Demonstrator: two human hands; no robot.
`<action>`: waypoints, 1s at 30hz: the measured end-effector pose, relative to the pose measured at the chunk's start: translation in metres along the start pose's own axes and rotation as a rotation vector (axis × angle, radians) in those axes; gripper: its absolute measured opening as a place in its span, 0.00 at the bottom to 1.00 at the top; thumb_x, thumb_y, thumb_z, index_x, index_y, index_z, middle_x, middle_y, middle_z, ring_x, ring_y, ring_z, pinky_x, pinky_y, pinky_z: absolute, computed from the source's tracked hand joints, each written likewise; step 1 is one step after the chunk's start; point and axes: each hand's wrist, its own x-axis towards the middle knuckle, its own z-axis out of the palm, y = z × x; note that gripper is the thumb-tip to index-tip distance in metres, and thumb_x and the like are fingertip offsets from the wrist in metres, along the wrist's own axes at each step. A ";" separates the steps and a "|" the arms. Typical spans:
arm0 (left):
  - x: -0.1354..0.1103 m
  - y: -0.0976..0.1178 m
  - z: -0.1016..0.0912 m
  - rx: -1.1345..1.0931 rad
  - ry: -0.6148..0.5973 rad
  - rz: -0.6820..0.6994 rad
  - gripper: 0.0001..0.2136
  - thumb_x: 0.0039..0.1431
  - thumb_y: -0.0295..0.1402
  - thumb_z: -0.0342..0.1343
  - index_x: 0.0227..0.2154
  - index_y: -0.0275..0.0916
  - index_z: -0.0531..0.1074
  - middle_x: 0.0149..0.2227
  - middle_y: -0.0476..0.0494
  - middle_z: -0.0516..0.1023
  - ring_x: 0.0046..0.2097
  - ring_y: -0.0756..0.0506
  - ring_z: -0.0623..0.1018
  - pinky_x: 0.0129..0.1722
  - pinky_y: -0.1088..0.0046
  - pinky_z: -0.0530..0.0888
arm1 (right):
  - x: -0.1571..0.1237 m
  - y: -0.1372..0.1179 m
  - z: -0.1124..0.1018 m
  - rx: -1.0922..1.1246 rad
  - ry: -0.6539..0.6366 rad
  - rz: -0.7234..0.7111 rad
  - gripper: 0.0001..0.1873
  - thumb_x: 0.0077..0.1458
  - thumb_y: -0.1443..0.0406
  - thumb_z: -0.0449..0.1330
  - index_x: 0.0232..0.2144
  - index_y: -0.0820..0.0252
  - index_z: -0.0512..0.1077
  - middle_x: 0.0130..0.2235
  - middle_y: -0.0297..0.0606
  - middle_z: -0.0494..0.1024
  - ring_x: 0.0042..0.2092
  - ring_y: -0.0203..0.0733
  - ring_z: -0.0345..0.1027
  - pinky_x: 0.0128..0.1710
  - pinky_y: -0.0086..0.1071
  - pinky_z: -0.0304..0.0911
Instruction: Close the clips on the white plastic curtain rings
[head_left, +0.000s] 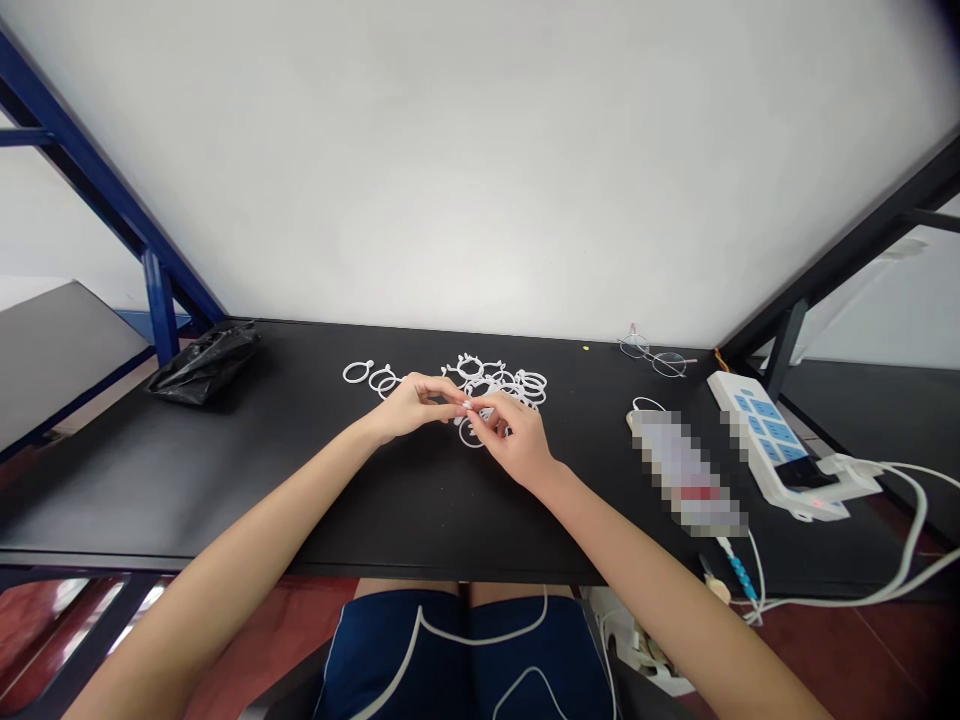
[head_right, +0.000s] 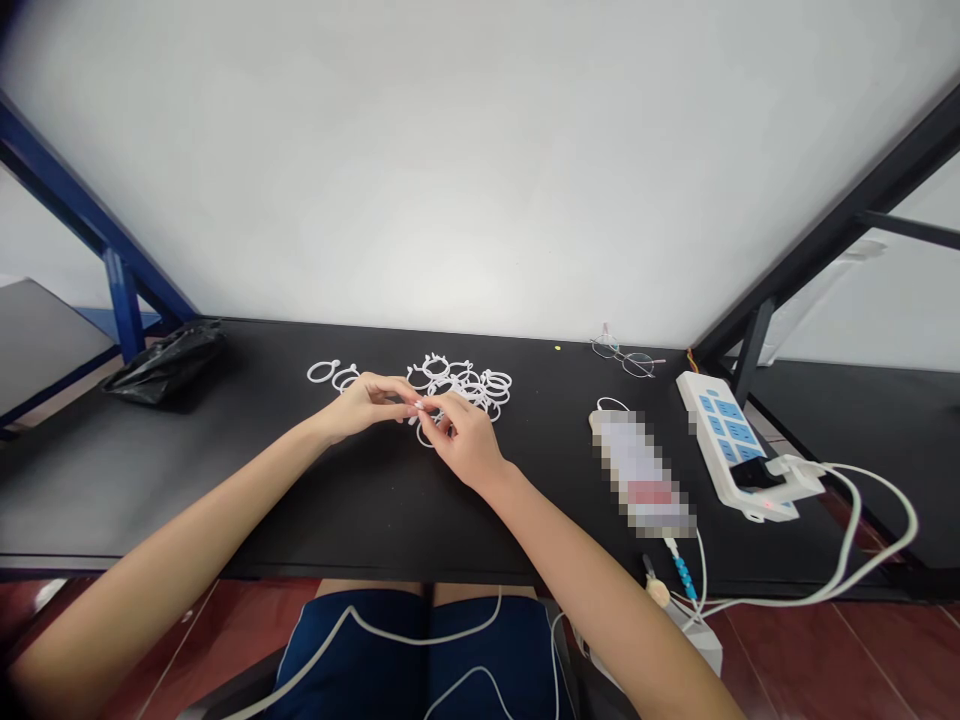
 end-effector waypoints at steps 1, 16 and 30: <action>0.000 0.000 0.000 0.000 -0.001 -0.011 0.11 0.50 0.37 0.66 0.34 0.36 0.80 0.34 0.43 0.79 0.32 0.49 0.76 0.31 0.74 0.74 | 0.000 0.000 0.000 -0.001 0.002 -0.002 0.05 0.60 0.65 0.57 0.37 0.56 0.73 0.33 0.35 0.77 0.23 0.31 0.65 0.25 0.27 0.64; -0.001 -0.003 -0.002 -0.062 0.031 -0.098 0.16 0.47 0.36 0.69 0.39 0.36 0.78 0.37 0.41 0.82 0.39 0.45 0.81 0.37 0.73 0.77 | 0.001 0.001 0.000 -0.008 0.005 0.002 0.05 0.58 0.66 0.58 0.38 0.57 0.72 0.36 0.36 0.77 0.23 0.30 0.66 0.25 0.27 0.65; 0.000 -0.001 -0.001 -0.019 0.008 -0.041 0.10 0.49 0.37 0.67 0.31 0.35 0.78 0.32 0.43 0.79 0.35 0.48 0.77 0.30 0.75 0.76 | 0.000 -0.002 0.001 0.007 0.005 -0.005 0.02 0.58 0.66 0.58 0.34 0.57 0.71 0.31 0.34 0.75 0.22 0.30 0.65 0.22 0.26 0.63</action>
